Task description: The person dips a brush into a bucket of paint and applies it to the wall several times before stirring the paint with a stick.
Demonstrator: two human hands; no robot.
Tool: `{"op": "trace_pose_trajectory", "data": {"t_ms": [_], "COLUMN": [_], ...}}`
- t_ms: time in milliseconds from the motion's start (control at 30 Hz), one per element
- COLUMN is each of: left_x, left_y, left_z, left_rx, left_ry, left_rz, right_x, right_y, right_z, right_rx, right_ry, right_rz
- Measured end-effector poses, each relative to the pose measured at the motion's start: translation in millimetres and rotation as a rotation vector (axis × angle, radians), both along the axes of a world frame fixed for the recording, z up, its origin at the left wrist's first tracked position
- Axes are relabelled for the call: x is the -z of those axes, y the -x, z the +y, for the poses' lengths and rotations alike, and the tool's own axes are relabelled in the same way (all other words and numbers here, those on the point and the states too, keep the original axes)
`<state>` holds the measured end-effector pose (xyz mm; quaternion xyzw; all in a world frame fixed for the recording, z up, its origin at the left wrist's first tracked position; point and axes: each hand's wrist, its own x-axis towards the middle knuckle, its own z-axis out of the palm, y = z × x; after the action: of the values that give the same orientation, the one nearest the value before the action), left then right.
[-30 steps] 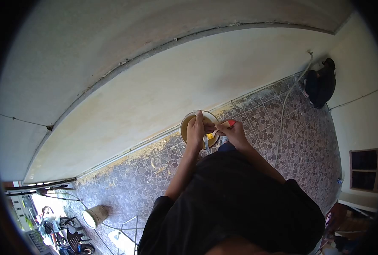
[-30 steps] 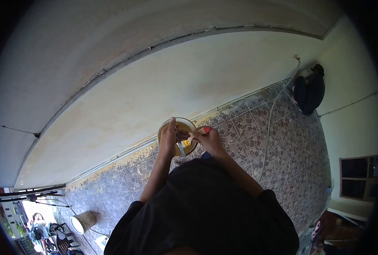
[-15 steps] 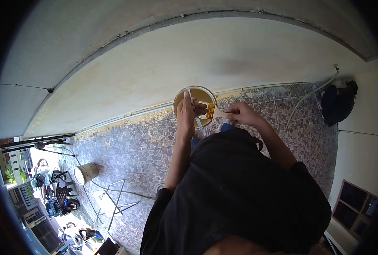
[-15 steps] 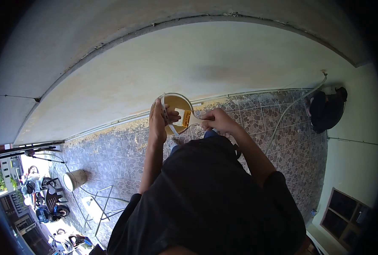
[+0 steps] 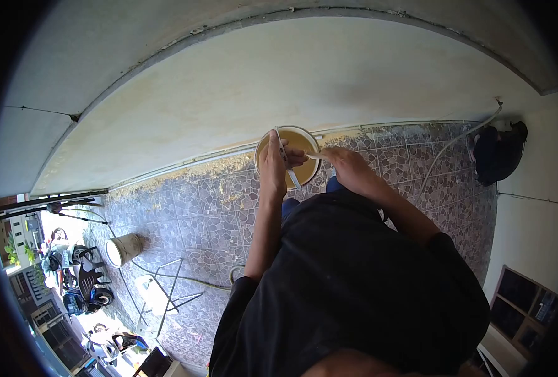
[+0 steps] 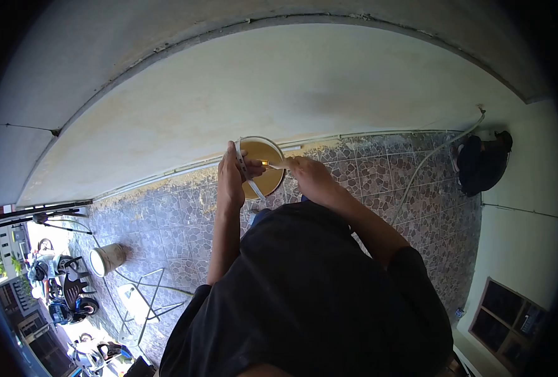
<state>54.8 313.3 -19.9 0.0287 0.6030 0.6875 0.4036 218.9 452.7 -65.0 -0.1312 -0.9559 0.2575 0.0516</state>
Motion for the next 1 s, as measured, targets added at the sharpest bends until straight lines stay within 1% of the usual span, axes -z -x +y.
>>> {"op": "trace_pose_trajectory", "data": {"t_ms": [100,167,200,267,300,367,400,467,500,567,600,667,700,767,800,867,900,967,1000], "left_x": [3,1,1,-2,-3,-6,-8,-12,-14,-17,-16,-15,-14,-8,-7,-8,-7,3,7], "left_y": [12,23,29,40,46,56,61,68,72,81,86,97,101,109,114,119,122,133,138], "left_z": [-24,-38,-46,-63,-71,-85,-92,-102,-106,-112,-114,-117,-119,-121,-123,-125,-127,-130,-131], "left_rx": [0.02,0.037,0.039,0.033,0.035,0.037,0.039,0.031,0.032,-0.002,-0.017,-0.036,-0.05,-0.084,-0.101,-0.148,-0.173,-0.215,-0.224], "left_ry": [0.01,0.033,0.03,0.038,0.037,0.018,0.015,0.021,0.016,0.025,0.02,0.028,0.043,0.038,0.037,0.042,0.05,0.059,0.058], "left_rz": [0.008,-0.017,-0.01,-0.003,0.003,0.013,0.016,0.02,0.019,0.033,0.036,0.04,0.043,0.042,0.042,0.038,0.024,0.028,0.016], "right_x": [0,1,1,1,6,21,20,18,20,27,23,13,11,5,0,-10,-16,-32,-42], "right_y": [9,20,25,34,37,42,45,50,52,55,59,68,74,89,99,125,141,173,188], "right_z": [-28,-44,-52,-66,-74,-89,-95,-106,-111,-114,-114,-111,-108,-100,-96,-88,-85,-77,-71], "right_rx": [0.01,0.097,0.098,0.302,0.303,0.351,0.352,0.39,0.392,0.415,0.409,0.386,0.373,0.31,0.285,0.217,0.188,0.14,0.121], "right_ry": [0.034,0.232,0.229,0.597,0.596,0.772,0.77,0.981,0.976,1.376,1.37,1.547,1.541,1.629,1.624,1.711,1.711,1.509,1.505], "right_rz": [-0.05,0.047,0.055,-0.092,-0.086,-0.004,0.0,-0.1,-0.1,-0.062,-0.064,-0.057,-0.064,-0.042,-0.052,0.017,0.004,0.042,0.036]}}
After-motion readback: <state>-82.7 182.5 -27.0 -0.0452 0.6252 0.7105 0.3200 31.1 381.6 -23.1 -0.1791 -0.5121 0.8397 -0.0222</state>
